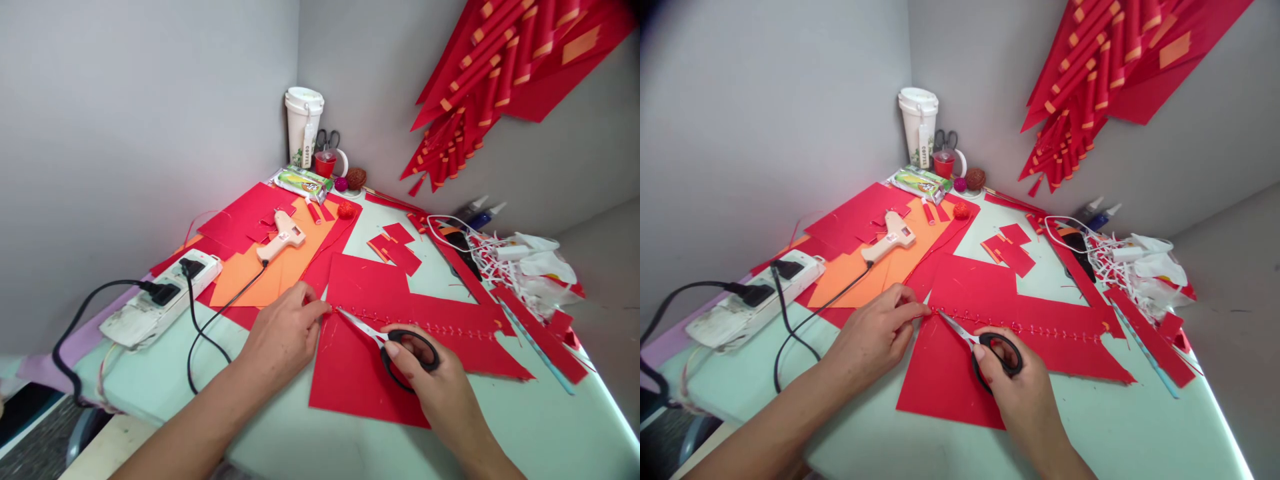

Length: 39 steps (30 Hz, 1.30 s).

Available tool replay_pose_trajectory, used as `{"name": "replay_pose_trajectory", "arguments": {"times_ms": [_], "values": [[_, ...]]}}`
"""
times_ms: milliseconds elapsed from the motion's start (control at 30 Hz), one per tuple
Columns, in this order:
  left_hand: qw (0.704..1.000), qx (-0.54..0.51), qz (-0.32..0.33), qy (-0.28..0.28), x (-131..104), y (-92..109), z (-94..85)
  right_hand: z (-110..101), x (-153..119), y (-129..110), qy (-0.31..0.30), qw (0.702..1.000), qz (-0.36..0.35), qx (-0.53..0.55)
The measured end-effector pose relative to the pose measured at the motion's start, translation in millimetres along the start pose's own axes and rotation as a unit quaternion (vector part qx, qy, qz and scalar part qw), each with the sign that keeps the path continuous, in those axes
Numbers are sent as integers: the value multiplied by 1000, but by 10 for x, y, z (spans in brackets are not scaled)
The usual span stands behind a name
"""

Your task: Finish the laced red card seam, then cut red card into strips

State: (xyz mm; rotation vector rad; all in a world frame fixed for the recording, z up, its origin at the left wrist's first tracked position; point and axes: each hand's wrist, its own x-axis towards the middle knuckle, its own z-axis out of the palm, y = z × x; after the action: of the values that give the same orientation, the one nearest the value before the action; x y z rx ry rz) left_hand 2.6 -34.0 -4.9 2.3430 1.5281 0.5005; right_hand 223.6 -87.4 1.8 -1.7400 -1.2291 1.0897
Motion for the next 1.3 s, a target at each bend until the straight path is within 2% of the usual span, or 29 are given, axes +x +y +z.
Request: {"name": "replay_pose_trajectory", "arguments": {"times_ms": [233,400,700,967,1300], "values": [[1000,2,-10,-13,11,9,-11,73,-38,-79,30,999,14,-3],[1000,1,-10,-10,10,12,-10,79,-38,-92,27,999,16,-8],[999,-29,-20,-19,12,6,-20,-34,37,6,13,999,22,23],[999,-38,-17,-10,8,2,-11,21,-4,-3,2,1000,15,3],[999,-20,-23,-30,6,-5,-12,-8,9,13,21,999,16,21]]}}
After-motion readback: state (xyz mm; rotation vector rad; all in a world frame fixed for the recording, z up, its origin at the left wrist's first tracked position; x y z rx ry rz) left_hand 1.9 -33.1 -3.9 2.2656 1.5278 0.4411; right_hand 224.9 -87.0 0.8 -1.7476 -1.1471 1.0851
